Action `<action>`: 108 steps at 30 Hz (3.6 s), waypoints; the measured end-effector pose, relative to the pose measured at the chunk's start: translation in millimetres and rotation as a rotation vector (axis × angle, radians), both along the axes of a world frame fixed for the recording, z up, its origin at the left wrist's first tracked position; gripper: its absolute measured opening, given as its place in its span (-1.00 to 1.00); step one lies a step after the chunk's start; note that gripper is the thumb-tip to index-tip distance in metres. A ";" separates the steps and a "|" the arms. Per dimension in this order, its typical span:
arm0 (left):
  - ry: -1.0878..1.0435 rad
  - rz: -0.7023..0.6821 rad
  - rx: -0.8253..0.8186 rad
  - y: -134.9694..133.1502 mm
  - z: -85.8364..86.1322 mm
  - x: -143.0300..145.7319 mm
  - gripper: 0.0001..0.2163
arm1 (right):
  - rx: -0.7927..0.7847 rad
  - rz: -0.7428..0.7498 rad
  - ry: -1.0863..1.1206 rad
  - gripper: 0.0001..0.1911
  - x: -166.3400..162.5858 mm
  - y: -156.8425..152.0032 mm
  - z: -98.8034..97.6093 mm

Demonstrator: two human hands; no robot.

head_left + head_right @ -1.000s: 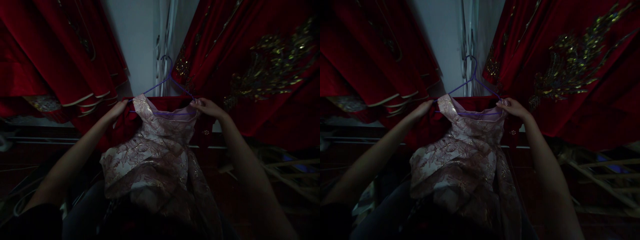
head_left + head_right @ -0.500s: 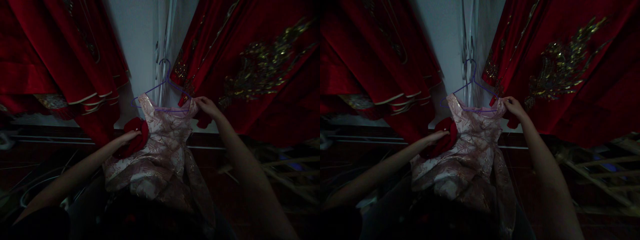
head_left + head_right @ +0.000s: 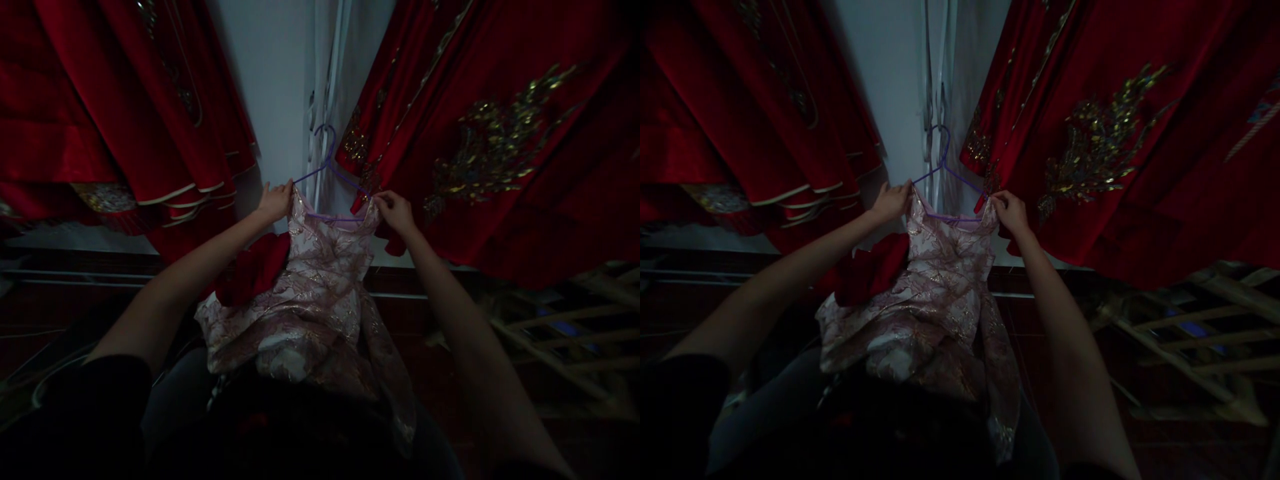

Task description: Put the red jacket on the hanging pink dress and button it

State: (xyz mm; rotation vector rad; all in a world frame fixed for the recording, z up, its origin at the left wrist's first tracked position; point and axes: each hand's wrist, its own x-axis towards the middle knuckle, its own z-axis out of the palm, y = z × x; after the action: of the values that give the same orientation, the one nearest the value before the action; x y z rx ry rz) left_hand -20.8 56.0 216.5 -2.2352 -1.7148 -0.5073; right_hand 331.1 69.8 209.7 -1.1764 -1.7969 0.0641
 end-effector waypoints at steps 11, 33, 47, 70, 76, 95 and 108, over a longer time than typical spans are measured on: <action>0.229 -0.113 0.124 11.6 15.8 -38.5 -0.68 | -0.010 0.028 0.066 -0.78 -5.3 4.3 -7.8; 0.353 -0.322 -0.018 -22.8 -73.2 -91.9 -0.67 | -0.436 -0.156 0.101 -0.90 44.4 -3.6 -112.0; 0.034 -0.411 0.035 -2.0 -71.3 63.1 -0.72 | -0.178 0.099 -0.132 -0.93 -29.7 -18.2 -81.4; -0.174 -0.187 0.212 -102.9 -71.4 52.6 -0.74 | 0.037 -0.246 0.284 -0.72 8.5 -19.9 -48.6; -0.101 -0.108 0.223 -96.6 -76.4 62.7 -0.72 | 0.091 -0.295 0.244 -0.68 30.3 -24.9 -42.0; -0.084 -0.106 0.182 -87.6 -80.8 65.1 -0.71 | 0.178 -0.248 0.017 -0.69 13.4 -60.0 -3.3; -0.359 -0.404 0.073 -68.2 -85.4 100.3 -0.80 | 0.029 -0.148 -0.073 -0.67 -29.6 -10.0 21.0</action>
State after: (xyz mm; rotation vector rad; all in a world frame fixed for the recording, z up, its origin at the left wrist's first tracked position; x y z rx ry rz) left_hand 79.6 -12.2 131.1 -2.5625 -1.3498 -1.1002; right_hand 301.5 59.8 230.8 -1.3013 -1.7623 -0.0918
